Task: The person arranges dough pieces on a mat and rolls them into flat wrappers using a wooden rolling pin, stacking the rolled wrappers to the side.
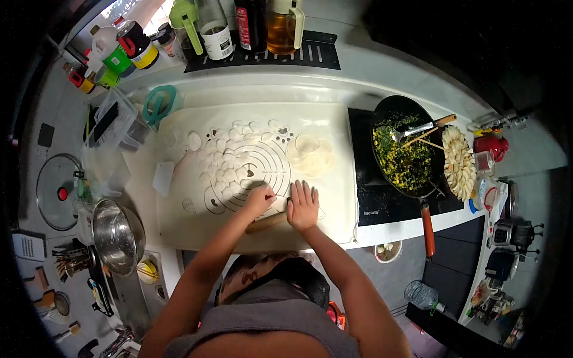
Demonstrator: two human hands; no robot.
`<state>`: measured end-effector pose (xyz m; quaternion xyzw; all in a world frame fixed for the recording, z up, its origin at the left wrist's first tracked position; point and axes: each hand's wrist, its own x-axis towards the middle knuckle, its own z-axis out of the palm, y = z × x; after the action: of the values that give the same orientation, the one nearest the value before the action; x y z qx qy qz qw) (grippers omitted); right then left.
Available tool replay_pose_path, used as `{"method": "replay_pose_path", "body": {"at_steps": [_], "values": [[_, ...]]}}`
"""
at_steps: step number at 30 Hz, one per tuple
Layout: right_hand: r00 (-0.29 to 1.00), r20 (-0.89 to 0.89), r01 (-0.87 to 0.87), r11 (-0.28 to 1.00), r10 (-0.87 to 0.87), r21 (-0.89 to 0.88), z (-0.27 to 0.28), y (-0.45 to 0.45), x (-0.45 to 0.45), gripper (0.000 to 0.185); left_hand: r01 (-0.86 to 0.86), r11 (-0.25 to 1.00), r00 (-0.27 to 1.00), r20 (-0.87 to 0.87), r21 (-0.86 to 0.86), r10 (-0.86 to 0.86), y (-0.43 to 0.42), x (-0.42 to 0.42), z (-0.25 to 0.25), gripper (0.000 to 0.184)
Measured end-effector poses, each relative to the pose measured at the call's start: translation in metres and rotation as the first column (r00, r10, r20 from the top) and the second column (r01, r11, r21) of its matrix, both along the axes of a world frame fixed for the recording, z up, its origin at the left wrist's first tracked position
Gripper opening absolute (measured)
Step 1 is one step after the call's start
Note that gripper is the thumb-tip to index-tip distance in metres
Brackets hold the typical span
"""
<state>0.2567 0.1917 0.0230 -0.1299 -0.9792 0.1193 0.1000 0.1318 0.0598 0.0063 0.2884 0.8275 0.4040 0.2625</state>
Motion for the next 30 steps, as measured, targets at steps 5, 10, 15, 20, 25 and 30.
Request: {"method": "replay_pose_path", "body": {"at_steps": [5,10,15,20,25,30], "values": [[0.995,-0.099,0.030,1.000,-0.030,-0.002,-0.007,0.013,-0.071,0.051,0.031,0.996,0.992,-0.125,0.083,-0.020,-0.009,-0.001,-0.006,0.008],[0.980,-0.112,0.164,0.986,-0.164,-0.009,-0.015,0.026,-0.122,0.049,0.098,0.995,0.978,-0.183,-0.026,-0.101,0.005,-0.020,0.003,0.010],[0.994,-0.039,0.101,0.993,-0.104,-0.057,-0.012,0.010,-0.057,0.053,0.200,0.980,0.961,-0.196,0.009,-0.195,0.010,-0.015,0.003,0.010],[0.998,0.051,0.028,1.000,-0.029,0.007,-0.008,-0.002,0.006,0.058,0.076,0.997,0.995,-0.068,0.022,-0.075,-0.003,-0.006,-0.005,0.011],[0.999,-0.052,-0.001,1.000,0.001,0.005,-0.003,0.011,-0.063,0.055,0.068,0.997,0.997,-0.034,0.046,-0.067,-0.014,-0.011,0.008,0.011],[0.988,-0.136,0.070,0.997,-0.071,-0.013,-0.018,0.027,-0.130,0.050,0.066,0.998,0.987,-0.150,0.002,-0.065,-0.003,-0.026,-0.001,0.012]]}}
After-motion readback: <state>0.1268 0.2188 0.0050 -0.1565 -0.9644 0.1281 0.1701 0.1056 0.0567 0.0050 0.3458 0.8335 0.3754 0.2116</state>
